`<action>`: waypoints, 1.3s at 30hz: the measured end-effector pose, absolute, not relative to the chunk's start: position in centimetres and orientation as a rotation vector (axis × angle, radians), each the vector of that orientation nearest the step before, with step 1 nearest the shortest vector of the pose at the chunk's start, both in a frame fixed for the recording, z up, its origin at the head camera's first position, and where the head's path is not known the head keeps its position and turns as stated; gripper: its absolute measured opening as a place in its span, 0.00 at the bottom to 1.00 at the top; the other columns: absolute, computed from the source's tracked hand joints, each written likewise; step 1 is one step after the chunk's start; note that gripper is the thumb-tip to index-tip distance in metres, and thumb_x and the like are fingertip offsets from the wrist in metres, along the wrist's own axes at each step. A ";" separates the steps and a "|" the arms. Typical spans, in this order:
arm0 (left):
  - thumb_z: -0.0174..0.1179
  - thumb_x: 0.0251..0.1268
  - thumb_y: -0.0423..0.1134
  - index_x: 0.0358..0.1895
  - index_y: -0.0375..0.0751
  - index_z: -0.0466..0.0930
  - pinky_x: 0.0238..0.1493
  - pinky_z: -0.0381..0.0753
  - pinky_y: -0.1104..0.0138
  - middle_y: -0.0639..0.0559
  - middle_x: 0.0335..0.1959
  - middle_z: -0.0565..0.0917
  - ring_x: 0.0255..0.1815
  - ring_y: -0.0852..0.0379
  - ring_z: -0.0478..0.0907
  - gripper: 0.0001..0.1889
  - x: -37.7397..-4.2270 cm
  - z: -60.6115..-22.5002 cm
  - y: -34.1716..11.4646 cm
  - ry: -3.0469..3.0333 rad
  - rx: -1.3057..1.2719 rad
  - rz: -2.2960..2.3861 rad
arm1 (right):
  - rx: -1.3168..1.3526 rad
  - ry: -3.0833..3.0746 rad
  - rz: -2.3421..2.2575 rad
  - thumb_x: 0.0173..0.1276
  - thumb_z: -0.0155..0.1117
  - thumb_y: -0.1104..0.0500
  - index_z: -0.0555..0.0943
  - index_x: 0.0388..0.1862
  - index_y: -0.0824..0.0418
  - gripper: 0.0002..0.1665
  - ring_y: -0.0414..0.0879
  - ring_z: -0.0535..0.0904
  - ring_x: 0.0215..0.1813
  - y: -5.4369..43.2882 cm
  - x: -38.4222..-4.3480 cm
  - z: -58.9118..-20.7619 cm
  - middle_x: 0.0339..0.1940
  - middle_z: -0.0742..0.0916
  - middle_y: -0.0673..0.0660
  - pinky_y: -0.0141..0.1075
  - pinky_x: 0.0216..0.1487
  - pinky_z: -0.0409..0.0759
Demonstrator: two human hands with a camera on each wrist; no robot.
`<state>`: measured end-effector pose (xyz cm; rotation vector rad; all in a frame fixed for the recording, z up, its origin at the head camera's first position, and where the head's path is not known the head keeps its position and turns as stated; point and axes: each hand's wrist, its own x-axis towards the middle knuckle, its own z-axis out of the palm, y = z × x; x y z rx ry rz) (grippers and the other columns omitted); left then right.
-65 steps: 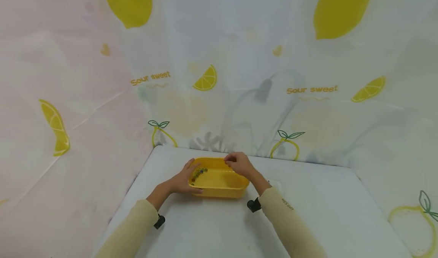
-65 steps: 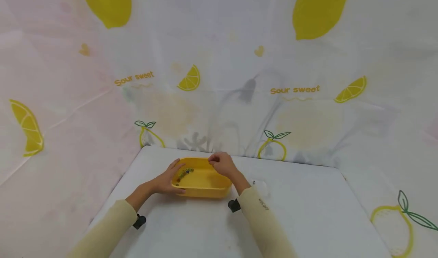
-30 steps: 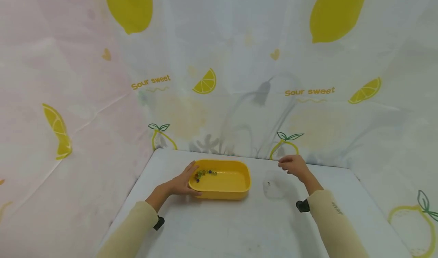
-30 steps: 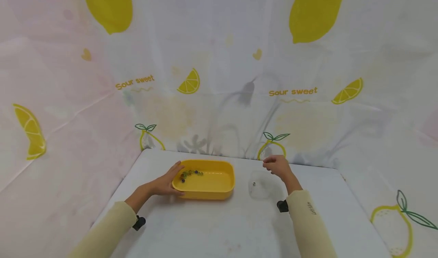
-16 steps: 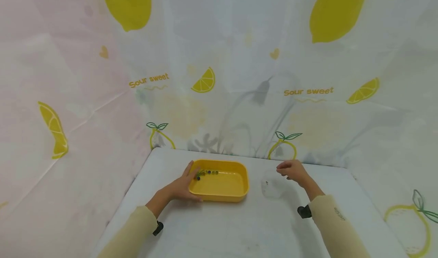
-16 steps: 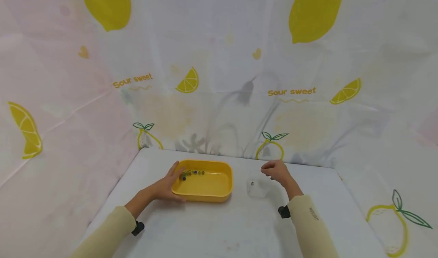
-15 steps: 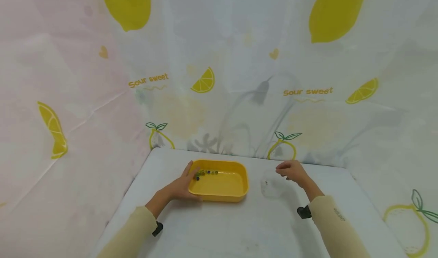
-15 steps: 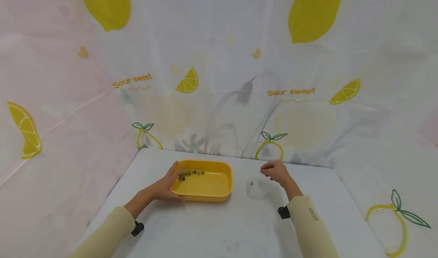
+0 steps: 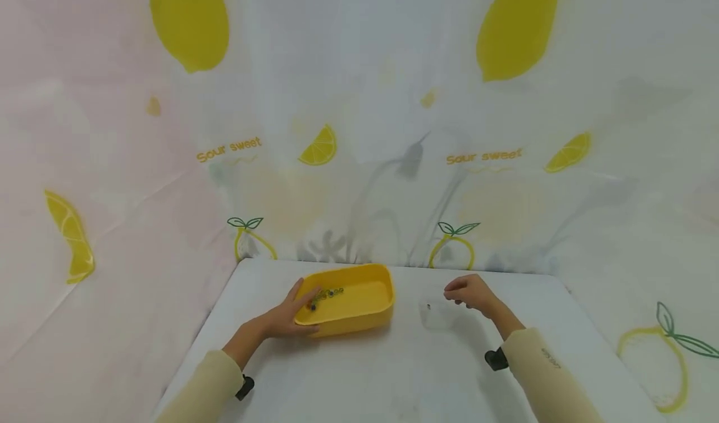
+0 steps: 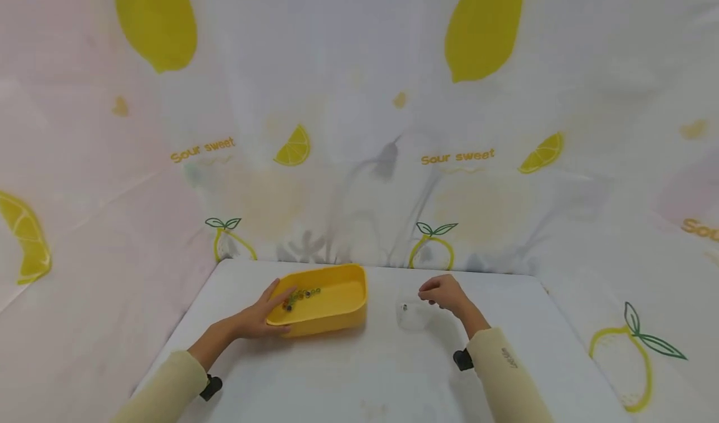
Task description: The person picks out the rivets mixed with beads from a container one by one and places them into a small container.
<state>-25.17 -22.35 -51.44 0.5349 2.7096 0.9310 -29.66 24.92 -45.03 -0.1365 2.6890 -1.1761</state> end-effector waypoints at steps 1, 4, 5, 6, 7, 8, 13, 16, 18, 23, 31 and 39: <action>0.67 0.54 0.66 0.80 0.61 0.49 0.69 0.58 0.33 0.36 0.81 0.30 0.78 0.26 0.45 0.52 -25.1 -51.5 -22.5 2.707 0.539 0.928 | -0.118 2.688 -1.179 0.66 0.68 0.57 0.86 0.43 0.64 0.12 0.45 0.81 0.37 24.7 -29.7 -45.2 0.37 0.89 0.55 0.39 0.37 0.79; 0.69 0.52 0.66 0.79 0.60 0.51 0.67 0.61 0.33 0.36 0.81 0.31 0.76 0.25 0.49 0.52 -24.9 -51.8 -22.7 2.716 0.585 0.906 | -0.115 2.699 -1.163 0.66 0.68 0.58 0.86 0.42 0.64 0.11 0.45 0.81 0.36 24.3 -29.7 -45.7 0.35 0.89 0.55 0.39 0.35 0.78; 0.69 0.51 0.66 0.79 0.60 0.51 0.67 0.62 0.33 0.36 0.81 0.32 0.76 0.25 0.51 0.53 -24.8 -51.9 -22.8 2.723 0.604 0.892 | -0.109 2.699 -1.167 0.66 0.68 0.58 0.86 0.42 0.64 0.10 0.45 0.81 0.36 24.1 -29.7 -45.8 0.35 0.89 0.55 0.38 0.35 0.78; 0.70 0.50 0.65 0.79 0.59 0.52 0.66 0.63 0.34 0.36 0.81 0.32 0.75 0.25 0.52 0.54 -24.8 -52.0 -22.8 2.732 0.624 0.880 | -0.113 2.702 -1.165 0.66 0.67 0.59 0.86 0.42 0.64 0.10 0.45 0.81 0.35 24.0 -29.7 -45.9 0.34 0.89 0.54 0.38 0.34 0.77; 0.70 0.49 0.66 0.79 0.58 0.51 0.66 0.64 0.34 0.36 0.81 0.32 0.75 0.25 0.54 0.54 -24.8 -52.0 -22.8 2.741 0.643 0.862 | -0.107 2.705 -1.167 0.66 0.67 0.59 0.86 0.41 0.64 0.10 0.45 0.81 0.35 23.8 -29.6 -46.0 0.34 0.89 0.54 0.38 0.34 0.77; 0.70 0.49 0.66 0.79 0.57 0.51 0.66 0.65 0.35 0.36 0.81 0.33 0.75 0.25 0.55 0.55 -24.8 -52.0 -22.9 2.748 0.658 0.849 | -0.107 2.710 -1.163 0.66 0.67 0.59 0.86 0.41 0.64 0.10 0.45 0.81 0.35 23.7 -29.6 -46.1 0.34 0.89 0.54 0.38 0.34 0.78; 0.70 0.50 0.65 0.80 0.54 0.50 0.66 0.65 0.35 0.35 0.81 0.34 0.75 0.26 0.55 0.55 -25.2 -51.4 -23.3 2.764 0.698 0.818 | -0.111 2.743 -1.133 0.68 0.65 0.59 0.86 0.42 0.67 0.11 0.44 0.81 0.34 23.0 -29.9 -46.2 0.33 0.89 0.55 0.37 0.32 0.77; 0.71 0.50 0.64 0.80 0.54 0.49 0.66 0.65 0.35 0.35 0.81 0.33 0.75 0.26 0.53 0.56 -25.4 -51.2 -23.6 2.765 0.703 0.827 | -0.133 2.766 -1.130 0.70 0.63 0.59 0.85 0.45 0.69 0.14 0.44 0.81 0.33 22.6 -30.3 -45.8 0.34 0.90 0.57 0.36 0.31 0.77; 0.71 0.49 0.64 0.80 0.56 0.48 0.66 0.65 0.36 0.36 0.81 0.33 0.75 0.27 0.54 0.56 -25.3 -51.4 -23.6 2.770 0.690 0.838 | -0.169 2.792 -1.119 0.71 0.61 0.59 0.84 0.46 0.70 0.15 0.44 0.81 0.33 22.4 -30.6 -45.6 0.35 0.90 0.58 0.36 0.31 0.77; 0.70 0.49 0.67 0.80 0.61 0.46 0.67 0.66 0.38 0.38 0.81 0.31 0.76 0.28 0.54 0.57 -25.1 -52.0 -23.4 2.800 0.668 0.854 | -0.248 2.833 -1.098 0.73 0.59 0.58 0.83 0.47 0.71 0.16 0.43 0.82 0.33 22.7 -30.9 -45.4 0.37 0.89 0.61 0.36 0.33 0.80; 0.71 0.48 0.66 0.80 0.56 0.47 0.66 0.67 0.37 0.34 0.81 0.32 0.75 0.26 0.55 0.58 -25.3 -51.2 -23.4 2.851 0.664 0.858 | -0.472 3.208 -0.878 0.72 0.61 0.50 0.75 0.63 0.69 0.29 0.64 0.80 0.54 23.3 -30.6 -44.7 0.58 0.80 0.71 0.56 0.52 0.80; 0.70 0.48 0.68 0.80 0.58 0.47 0.67 0.66 0.37 0.36 0.81 0.31 0.76 0.28 0.53 0.58 -25.2 -51.5 -23.2 2.839 0.609 0.845 | -0.593 3.464 -0.443 0.67 0.64 0.43 0.61 0.76 0.62 0.45 0.73 0.70 0.65 24.5 -30.1 -46.0 0.75 0.62 0.74 0.68 0.57 0.70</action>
